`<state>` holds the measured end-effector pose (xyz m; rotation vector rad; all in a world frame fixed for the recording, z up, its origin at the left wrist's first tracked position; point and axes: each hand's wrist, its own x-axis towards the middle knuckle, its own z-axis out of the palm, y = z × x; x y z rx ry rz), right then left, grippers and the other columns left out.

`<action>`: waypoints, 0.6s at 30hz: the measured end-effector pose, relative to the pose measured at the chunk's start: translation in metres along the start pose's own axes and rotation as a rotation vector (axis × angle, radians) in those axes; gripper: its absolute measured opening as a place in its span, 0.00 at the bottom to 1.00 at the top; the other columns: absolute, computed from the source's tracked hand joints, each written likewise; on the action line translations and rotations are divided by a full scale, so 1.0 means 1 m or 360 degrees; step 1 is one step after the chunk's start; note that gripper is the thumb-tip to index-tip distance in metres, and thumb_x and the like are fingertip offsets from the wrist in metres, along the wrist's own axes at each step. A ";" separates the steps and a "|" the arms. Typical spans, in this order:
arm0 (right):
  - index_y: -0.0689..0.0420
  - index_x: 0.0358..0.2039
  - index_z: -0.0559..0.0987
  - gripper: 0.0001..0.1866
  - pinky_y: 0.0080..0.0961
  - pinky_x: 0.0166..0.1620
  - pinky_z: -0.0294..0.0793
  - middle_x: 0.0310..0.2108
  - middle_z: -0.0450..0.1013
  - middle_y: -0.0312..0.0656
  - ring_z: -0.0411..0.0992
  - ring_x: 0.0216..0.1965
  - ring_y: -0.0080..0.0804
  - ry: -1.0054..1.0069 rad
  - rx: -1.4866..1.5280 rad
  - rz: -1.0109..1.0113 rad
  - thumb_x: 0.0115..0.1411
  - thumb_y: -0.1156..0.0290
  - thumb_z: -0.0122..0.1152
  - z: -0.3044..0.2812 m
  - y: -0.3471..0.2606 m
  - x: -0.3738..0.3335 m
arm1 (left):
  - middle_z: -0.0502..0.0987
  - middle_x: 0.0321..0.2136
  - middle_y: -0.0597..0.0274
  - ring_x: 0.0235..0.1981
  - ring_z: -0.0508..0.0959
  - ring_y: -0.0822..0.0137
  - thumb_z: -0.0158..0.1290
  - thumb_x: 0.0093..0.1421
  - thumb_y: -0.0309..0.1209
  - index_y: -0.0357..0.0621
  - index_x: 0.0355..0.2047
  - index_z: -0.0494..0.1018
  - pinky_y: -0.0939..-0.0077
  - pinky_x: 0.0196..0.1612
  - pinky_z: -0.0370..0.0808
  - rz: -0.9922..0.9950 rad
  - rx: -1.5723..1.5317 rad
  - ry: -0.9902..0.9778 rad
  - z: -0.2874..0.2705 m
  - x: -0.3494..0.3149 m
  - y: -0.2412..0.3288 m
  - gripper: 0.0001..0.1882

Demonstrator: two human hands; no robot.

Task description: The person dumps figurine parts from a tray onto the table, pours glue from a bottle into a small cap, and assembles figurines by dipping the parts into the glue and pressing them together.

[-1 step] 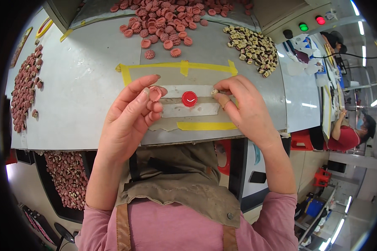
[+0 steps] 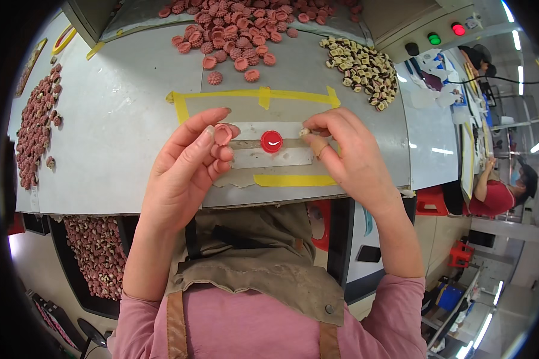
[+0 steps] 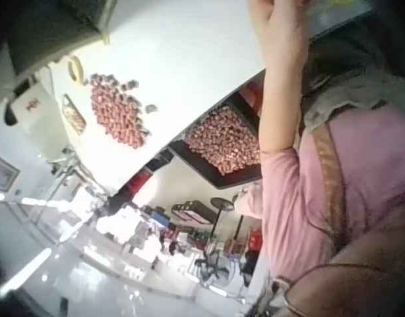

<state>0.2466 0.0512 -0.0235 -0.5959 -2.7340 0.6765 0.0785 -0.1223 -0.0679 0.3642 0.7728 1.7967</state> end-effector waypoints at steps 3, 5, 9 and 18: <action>0.62 0.37 0.76 0.08 0.28 0.38 0.71 0.32 0.70 0.42 0.71 0.34 0.36 0.0010 0.0082 -0.0134 0.55 0.78 0.60 0.007 -0.016 0.006 | 0.73 0.46 0.61 0.39 0.75 0.77 0.47 0.67 0.32 0.37 0.56 0.65 0.82 0.46 0.72 -0.0033 0.0038 -0.0001 -0.001 0.000 0.001 0.20; 0.61 0.37 0.76 0.08 0.29 0.38 0.71 0.32 0.70 0.43 0.71 0.34 0.37 -0.0005 0.0051 -0.0254 0.55 0.78 0.60 0.013 -0.020 0.009 | 0.73 0.46 0.60 0.39 0.75 0.77 0.48 0.67 0.32 0.37 0.56 0.65 0.83 0.45 0.72 -0.0040 0.0078 0.0058 0.000 0.001 0.002 0.20; 0.60 0.37 0.76 0.09 0.31 0.38 0.70 0.32 0.69 0.43 0.70 0.35 0.40 0.0004 -0.0135 -0.0395 0.54 0.78 0.60 0.023 -0.016 0.014 | 0.74 0.45 0.60 0.38 0.75 0.77 0.48 0.66 0.31 0.37 0.56 0.65 0.83 0.44 0.72 -0.0032 0.0091 0.0109 0.007 0.002 0.002 0.20; 0.60 0.36 0.76 0.09 0.34 0.39 0.70 0.32 0.68 0.44 0.69 0.35 0.42 0.0001 -0.0173 -0.0373 0.52 0.78 0.60 0.022 -0.018 0.013 | 0.73 0.46 0.58 0.40 0.76 0.75 0.49 0.66 0.31 0.39 0.56 0.65 0.82 0.45 0.73 -0.0024 0.0103 0.0042 0.004 0.001 0.002 0.19</action>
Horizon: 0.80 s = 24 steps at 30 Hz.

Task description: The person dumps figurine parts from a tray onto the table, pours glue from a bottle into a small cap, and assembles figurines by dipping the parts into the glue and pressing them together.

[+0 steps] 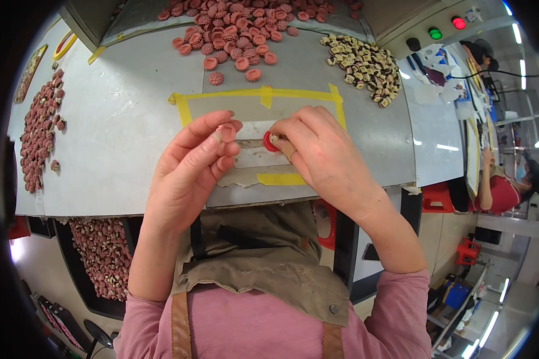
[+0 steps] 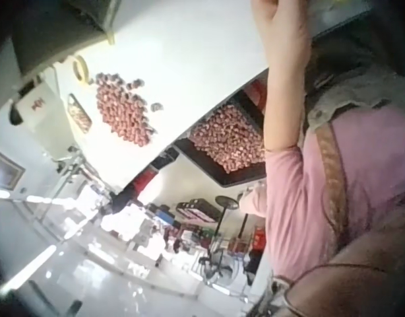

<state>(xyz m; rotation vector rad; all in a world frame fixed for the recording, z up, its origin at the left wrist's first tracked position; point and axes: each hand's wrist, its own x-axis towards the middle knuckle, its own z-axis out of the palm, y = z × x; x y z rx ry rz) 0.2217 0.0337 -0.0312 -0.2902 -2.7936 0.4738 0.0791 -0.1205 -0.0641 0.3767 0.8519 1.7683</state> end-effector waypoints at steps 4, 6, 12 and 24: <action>0.62 0.37 0.76 0.08 0.27 0.39 0.71 0.33 0.70 0.43 0.71 0.37 0.35 -0.0018 0.0114 0.0107 0.55 0.78 0.59 -0.001 0.001 -0.004 | 0.74 0.46 0.59 0.40 0.75 0.75 0.49 0.66 0.30 0.40 0.55 0.65 0.82 0.45 0.72 0.0000 -0.0118 -0.0026 -0.003 -0.001 0.001 0.18; 0.62 0.39 0.75 0.09 0.25 0.40 0.70 0.35 0.71 0.41 0.71 0.38 0.30 0.0016 0.0489 0.0342 0.57 0.79 0.58 -0.002 -0.001 -0.008 | 0.74 0.46 0.59 0.42 0.75 0.74 0.49 0.65 0.30 0.41 0.55 0.65 0.81 0.46 0.72 -0.0030 -0.0124 -0.0082 -0.002 -0.001 0.002 0.18; 0.62 0.45 0.71 0.10 0.19 0.45 0.69 0.41 0.71 0.36 0.69 0.42 0.20 0.0293 0.1533 0.0658 0.62 0.78 0.54 0.000 -0.024 -0.009 | 0.74 0.45 0.60 0.42 0.75 0.72 0.51 0.64 0.28 0.40 0.52 0.67 0.80 0.47 0.73 0.0062 0.0098 0.0025 0.010 -0.001 -0.001 0.16; 0.61 0.45 0.69 0.09 0.19 0.47 0.70 0.40 0.71 0.38 0.70 0.43 0.21 0.0337 0.1726 0.0527 0.64 0.78 0.51 0.017 -0.039 -0.005 | 0.76 0.42 0.56 0.44 0.76 0.70 0.55 0.59 0.19 0.35 0.44 0.70 0.77 0.47 0.75 0.0620 0.0377 0.0021 0.014 -0.003 -0.021 0.12</action>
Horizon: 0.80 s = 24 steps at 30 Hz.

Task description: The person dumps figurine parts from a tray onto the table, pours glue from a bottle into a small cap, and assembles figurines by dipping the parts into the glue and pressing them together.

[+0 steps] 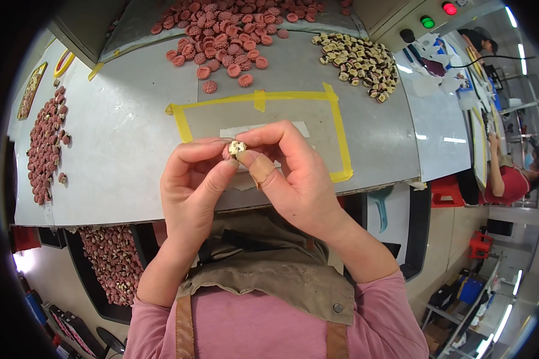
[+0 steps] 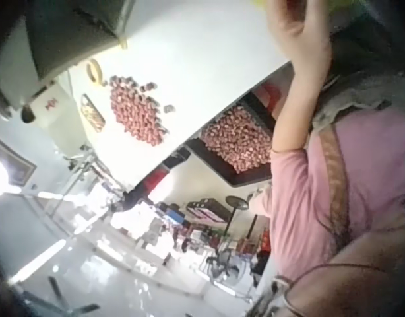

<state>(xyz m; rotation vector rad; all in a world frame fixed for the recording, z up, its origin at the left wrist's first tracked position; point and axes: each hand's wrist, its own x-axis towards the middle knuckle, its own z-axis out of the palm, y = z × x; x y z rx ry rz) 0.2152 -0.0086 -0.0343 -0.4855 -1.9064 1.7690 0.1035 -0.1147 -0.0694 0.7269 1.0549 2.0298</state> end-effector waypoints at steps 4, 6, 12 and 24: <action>0.61 0.44 0.70 0.08 0.22 0.45 0.70 0.40 0.71 0.39 0.70 0.40 0.25 0.0005 -0.0505 -0.0387 0.64 0.78 0.52 -0.006 0.005 -0.003 | 0.75 0.41 0.54 0.43 0.77 0.68 0.55 0.57 0.17 0.34 0.42 0.71 0.76 0.46 0.76 0.0291 0.0233 -0.0029 0.002 -0.003 -0.004 0.12; 0.61 0.44 0.70 0.08 0.23 0.44 0.70 0.40 0.70 0.40 0.70 0.39 0.27 -0.0012 -0.0811 -0.0655 0.63 0.78 0.53 -0.014 0.004 -0.004 | 0.75 0.41 0.53 0.43 0.77 0.68 0.56 0.57 0.17 0.34 0.41 0.72 0.76 0.46 0.76 0.0269 0.0232 -0.0043 0.003 -0.003 -0.001 0.11; 0.60 0.43 0.71 0.10 0.23 0.45 0.67 0.39 0.69 0.42 0.67 0.41 0.29 -0.0193 -0.0489 -0.0292 0.61 0.75 0.58 -0.022 0.001 -0.013 | 0.76 0.41 0.55 0.43 0.77 0.68 0.56 0.56 0.17 0.36 0.41 0.74 0.76 0.45 0.76 0.0590 0.0709 -0.0183 0.001 -0.005 -0.006 0.11; 0.57 0.45 0.73 0.16 0.27 0.47 0.69 0.44 0.68 0.44 0.68 0.44 0.35 -0.0180 -0.0802 -0.0709 0.58 0.68 0.63 -0.031 0.018 -0.011 | 0.76 0.43 0.54 0.44 0.77 0.69 0.54 0.60 0.20 0.36 0.58 0.60 0.76 0.48 0.74 -0.0262 0.0071 -0.0227 0.013 -0.005 0.008 0.26</action>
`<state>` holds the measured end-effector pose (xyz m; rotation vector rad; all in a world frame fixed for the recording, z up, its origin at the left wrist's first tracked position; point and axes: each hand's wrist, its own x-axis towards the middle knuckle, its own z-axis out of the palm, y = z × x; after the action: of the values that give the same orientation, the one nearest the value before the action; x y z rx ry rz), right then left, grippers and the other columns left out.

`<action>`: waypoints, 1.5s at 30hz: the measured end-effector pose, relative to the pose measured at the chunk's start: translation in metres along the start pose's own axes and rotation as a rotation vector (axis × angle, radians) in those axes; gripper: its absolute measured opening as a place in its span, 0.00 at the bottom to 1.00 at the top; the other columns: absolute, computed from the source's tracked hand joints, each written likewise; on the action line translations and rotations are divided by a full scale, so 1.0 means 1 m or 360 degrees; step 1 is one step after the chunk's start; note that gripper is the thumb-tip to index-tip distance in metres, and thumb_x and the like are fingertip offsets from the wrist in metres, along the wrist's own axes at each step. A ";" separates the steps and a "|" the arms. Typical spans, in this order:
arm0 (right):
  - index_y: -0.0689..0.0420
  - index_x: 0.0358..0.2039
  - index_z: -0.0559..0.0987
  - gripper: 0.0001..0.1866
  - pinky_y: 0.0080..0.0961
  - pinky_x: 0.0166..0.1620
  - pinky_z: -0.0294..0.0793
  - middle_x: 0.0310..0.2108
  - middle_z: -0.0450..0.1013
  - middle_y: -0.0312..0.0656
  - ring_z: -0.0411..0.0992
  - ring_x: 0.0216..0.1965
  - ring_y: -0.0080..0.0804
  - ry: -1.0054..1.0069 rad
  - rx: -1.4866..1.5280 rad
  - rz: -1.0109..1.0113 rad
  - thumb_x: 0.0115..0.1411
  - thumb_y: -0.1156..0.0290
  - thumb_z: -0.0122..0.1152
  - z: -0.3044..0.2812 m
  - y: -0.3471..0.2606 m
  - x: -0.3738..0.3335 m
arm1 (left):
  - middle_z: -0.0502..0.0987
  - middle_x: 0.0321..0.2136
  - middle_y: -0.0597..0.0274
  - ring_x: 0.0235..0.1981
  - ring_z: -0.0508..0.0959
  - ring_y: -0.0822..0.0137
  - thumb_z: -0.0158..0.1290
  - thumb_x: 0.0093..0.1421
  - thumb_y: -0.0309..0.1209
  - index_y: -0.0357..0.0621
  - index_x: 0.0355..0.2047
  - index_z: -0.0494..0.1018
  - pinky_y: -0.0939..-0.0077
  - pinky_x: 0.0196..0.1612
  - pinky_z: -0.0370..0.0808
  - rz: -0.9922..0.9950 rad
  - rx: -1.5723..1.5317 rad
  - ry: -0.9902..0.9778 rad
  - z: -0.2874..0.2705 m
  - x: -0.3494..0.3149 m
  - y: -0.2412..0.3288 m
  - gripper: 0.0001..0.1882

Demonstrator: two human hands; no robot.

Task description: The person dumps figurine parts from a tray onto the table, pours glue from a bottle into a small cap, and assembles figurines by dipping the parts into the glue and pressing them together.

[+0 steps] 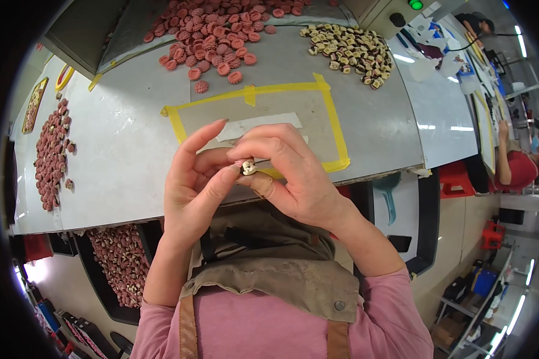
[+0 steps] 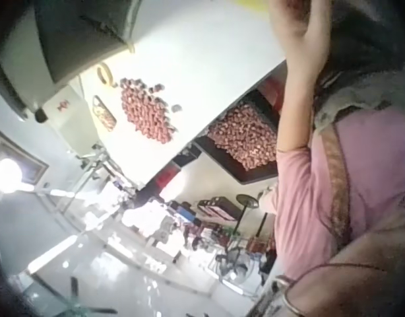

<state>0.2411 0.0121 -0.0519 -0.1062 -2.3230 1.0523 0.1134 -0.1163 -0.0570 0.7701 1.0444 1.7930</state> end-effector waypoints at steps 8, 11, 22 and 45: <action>0.57 0.41 0.74 0.19 0.32 0.44 0.71 0.39 0.70 0.43 0.69 0.41 0.41 0.0314 -0.0407 -0.0101 0.47 0.78 0.65 -0.009 0.017 -0.012 | 0.75 0.39 0.61 0.41 0.76 0.72 0.58 0.55 0.21 0.36 0.55 0.64 0.78 0.45 0.74 0.0264 0.0692 -0.0071 0.019 0.025 -0.025 0.27; 0.56 0.40 0.74 0.17 0.33 0.44 0.71 0.38 0.70 0.42 0.69 0.41 0.41 0.0449 -0.0309 -0.0142 0.48 0.76 0.64 -0.018 0.034 -0.013 | 0.72 0.43 0.62 0.42 0.74 0.74 0.55 0.57 0.18 0.36 0.55 0.64 0.81 0.46 0.71 0.0168 0.0688 0.0173 0.032 0.036 -0.038 0.25; 0.52 0.40 0.77 0.11 0.31 0.42 0.72 0.38 0.71 0.38 0.72 0.39 0.36 0.0488 -0.0693 -0.0127 0.55 0.72 0.63 -0.112 0.067 -0.043 | 0.71 0.51 0.53 0.50 0.70 0.58 0.49 0.64 0.29 0.42 0.51 0.71 0.63 0.50 0.69 0.0351 0.3081 0.0572 -0.090 0.023 0.058 0.15; 0.59 0.36 0.71 0.08 0.33 0.41 0.71 0.36 0.67 0.45 0.69 0.39 0.41 0.0508 -0.0510 0.0416 0.55 0.77 0.55 -0.138 0.090 -0.027 | 0.69 0.37 0.60 0.35 0.70 0.70 0.48 0.65 0.27 0.37 0.45 0.73 0.79 0.39 0.69 0.0604 0.2402 -0.0039 -0.007 0.113 0.013 0.10</action>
<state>0.3231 0.1575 -0.0565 -0.6680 -2.1982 0.7070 0.0574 -0.0189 -0.0404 1.9207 2.3285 0.9558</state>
